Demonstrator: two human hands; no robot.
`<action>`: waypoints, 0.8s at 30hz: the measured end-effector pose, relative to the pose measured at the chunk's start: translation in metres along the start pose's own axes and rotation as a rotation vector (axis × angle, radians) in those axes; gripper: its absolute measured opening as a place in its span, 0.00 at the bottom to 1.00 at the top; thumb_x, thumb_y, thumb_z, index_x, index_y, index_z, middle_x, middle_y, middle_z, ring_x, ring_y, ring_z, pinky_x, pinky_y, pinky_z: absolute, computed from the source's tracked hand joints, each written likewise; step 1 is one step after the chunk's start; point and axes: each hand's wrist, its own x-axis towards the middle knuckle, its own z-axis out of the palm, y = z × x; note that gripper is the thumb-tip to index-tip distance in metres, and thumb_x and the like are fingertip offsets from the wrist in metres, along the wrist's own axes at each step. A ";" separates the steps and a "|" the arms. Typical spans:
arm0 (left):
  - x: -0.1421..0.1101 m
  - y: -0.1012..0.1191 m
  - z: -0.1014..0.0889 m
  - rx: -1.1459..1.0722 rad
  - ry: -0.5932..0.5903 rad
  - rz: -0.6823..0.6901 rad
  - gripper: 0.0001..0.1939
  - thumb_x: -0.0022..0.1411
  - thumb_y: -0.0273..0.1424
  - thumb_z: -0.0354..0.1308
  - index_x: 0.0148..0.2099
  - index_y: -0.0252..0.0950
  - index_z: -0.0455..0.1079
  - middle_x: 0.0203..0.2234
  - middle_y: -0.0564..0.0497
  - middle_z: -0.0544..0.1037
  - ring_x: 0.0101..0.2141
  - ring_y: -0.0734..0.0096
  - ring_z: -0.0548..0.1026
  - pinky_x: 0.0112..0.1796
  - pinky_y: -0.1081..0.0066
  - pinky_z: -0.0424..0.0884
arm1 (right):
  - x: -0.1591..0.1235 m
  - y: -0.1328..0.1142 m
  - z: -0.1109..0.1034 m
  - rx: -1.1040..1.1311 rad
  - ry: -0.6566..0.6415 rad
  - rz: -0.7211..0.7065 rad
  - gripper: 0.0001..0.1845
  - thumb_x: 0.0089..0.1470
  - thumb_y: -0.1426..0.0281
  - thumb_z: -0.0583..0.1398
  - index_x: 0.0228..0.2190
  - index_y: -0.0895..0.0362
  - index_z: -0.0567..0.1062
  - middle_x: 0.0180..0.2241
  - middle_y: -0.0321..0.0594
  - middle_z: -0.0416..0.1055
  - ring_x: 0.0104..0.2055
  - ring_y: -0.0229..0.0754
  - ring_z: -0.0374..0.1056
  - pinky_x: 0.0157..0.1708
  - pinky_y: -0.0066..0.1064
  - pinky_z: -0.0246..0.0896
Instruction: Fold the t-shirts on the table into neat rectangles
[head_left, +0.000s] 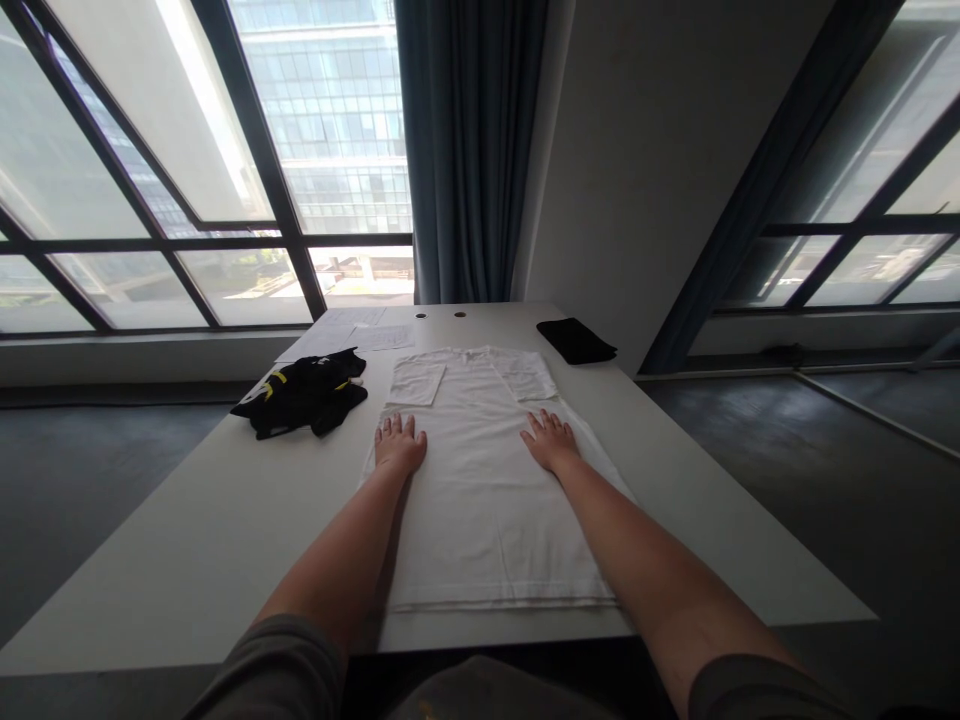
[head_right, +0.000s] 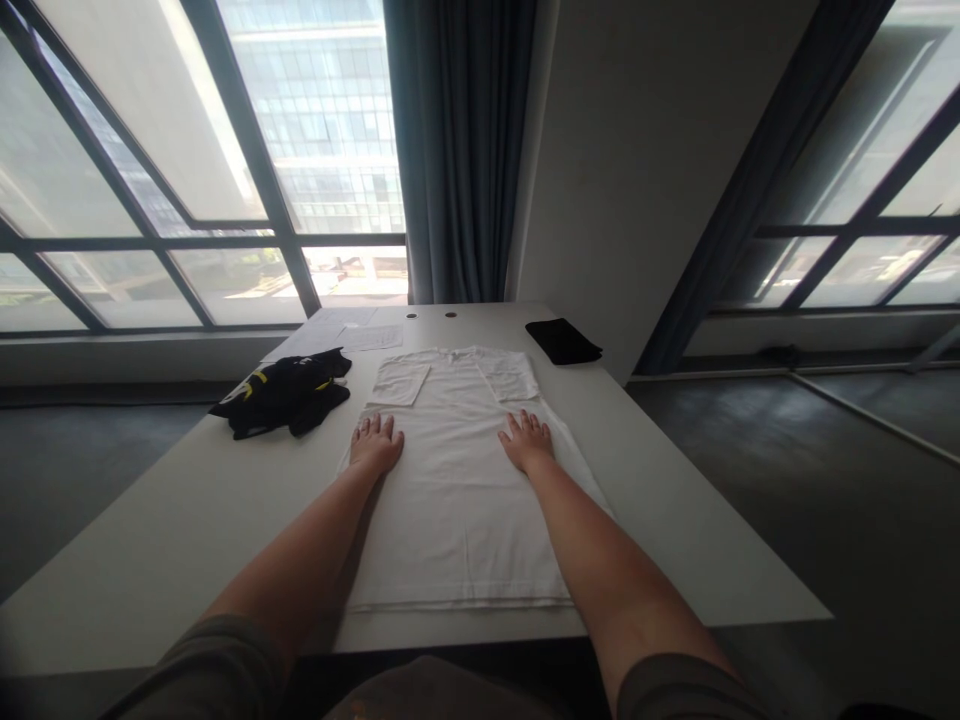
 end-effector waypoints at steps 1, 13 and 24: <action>0.001 0.000 0.000 -0.001 0.001 0.000 0.37 0.71 0.49 0.41 0.75 0.41 0.54 0.75 0.43 0.49 0.73 0.47 0.47 0.69 0.49 0.43 | 0.001 0.000 0.000 0.000 0.004 0.001 0.38 0.69 0.48 0.43 0.73 0.49 0.48 0.76 0.44 0.35 0.76 0.54 0.36 0.71 0.52 0.31; 0.002 -0.004 0.001 -0.006 -0.004 0.022 0.37 0.71 0.50 0.41 0.75 0.41 0.54 0.75 0.45 0.48 0.73 0.49 0.47 0.69 0.50 0.42 | 0.004 0.002 0.006 -0.010 0.023 0.009 0.38 0.69 0.47 0.43 0.73 0.48 0.49 0.76 0.43 0.36 0.76 0.53 0.36 0.71 0.52 0.32; -0.034 -0.048 -0.020 0.055 -0.081 0.189 0.35 0.73 0.49 0.40 0.76 0.42 0.52 0.75 0.47 0.48 0.73 0.53 0.46 0.69 0.50 0.44 | 0.004 0.000 0.004 -0.023 0.037 0.007 0.38 0.69 0.48 0.44 0.73 0.48 0.50 0.76 0.43 0.37 0.76 0.54 0.38 0.71 0.51 0.33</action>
